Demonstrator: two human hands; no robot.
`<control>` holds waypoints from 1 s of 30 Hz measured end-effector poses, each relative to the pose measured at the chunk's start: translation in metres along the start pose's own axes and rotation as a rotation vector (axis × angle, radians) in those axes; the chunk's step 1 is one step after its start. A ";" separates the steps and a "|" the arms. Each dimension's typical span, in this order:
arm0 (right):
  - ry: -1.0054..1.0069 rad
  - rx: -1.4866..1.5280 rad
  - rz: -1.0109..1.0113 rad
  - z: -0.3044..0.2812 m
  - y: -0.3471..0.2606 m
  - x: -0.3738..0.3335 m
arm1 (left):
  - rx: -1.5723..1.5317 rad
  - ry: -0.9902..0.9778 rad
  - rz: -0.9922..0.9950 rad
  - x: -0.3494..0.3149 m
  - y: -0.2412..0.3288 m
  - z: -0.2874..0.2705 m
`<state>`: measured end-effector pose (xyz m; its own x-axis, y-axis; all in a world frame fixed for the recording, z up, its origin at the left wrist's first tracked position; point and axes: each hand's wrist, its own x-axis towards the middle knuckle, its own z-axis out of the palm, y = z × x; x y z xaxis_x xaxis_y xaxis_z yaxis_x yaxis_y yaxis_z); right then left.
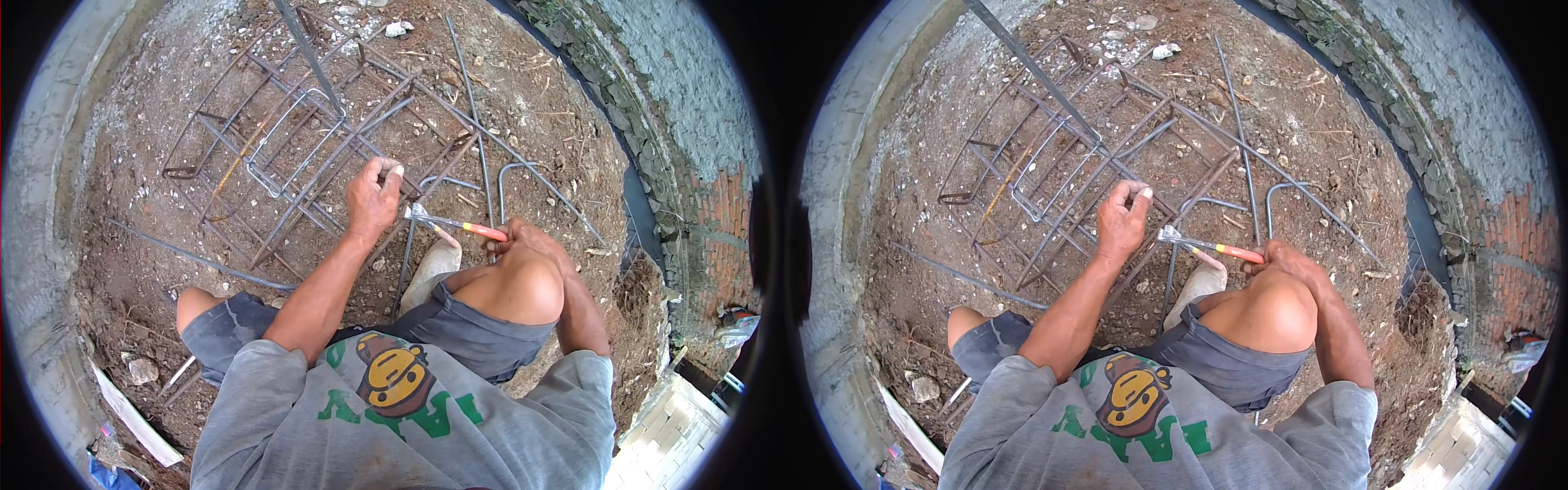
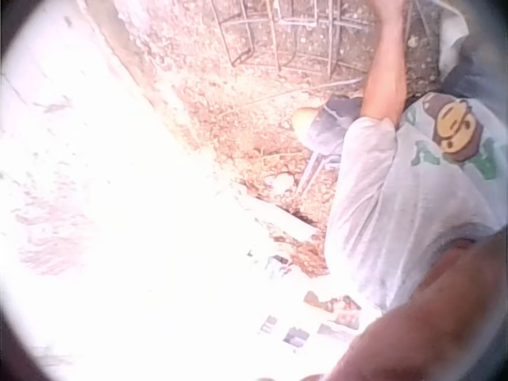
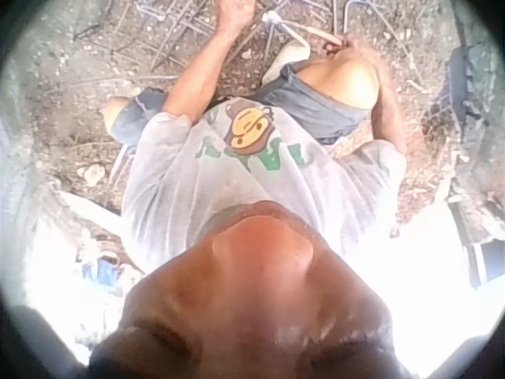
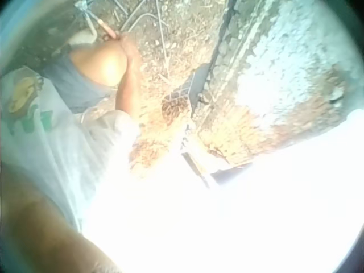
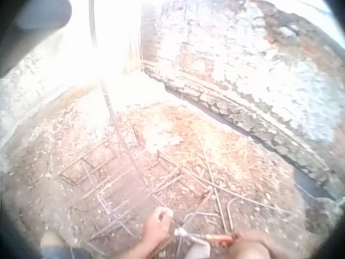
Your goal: The person secures intersecting rebar rods with wire using pliers, repositions the rebar cage, and fastens additional metal bars to the structure by hand.
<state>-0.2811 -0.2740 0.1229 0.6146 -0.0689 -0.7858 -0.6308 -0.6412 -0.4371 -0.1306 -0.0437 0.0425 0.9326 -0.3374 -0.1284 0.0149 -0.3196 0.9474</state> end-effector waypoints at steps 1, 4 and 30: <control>-0.066 0.116 0.066 -0.002 0.004 -0.002 | -0.179 0.017 -0.054 0.005 0.001 -0.003; -0.057 -0.019 0.113 -0.016 0.028 -0.012 | -0.296 -0.088 -0.052 0.016 0.001 -0.023; 0.469 -0.478 0.508 -0.050 0.178 0.170 | -0.010 0.070 -0.216 -0.047 -0.018 -0.102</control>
<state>-0.2648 -0.4382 -0.0665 0.5102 -0.6794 -0.5273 -0.6804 -0.6939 0.2358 -0.1378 0.0677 0.0610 0.9302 -0.1999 -0.3080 0.2197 -0.3692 0.9030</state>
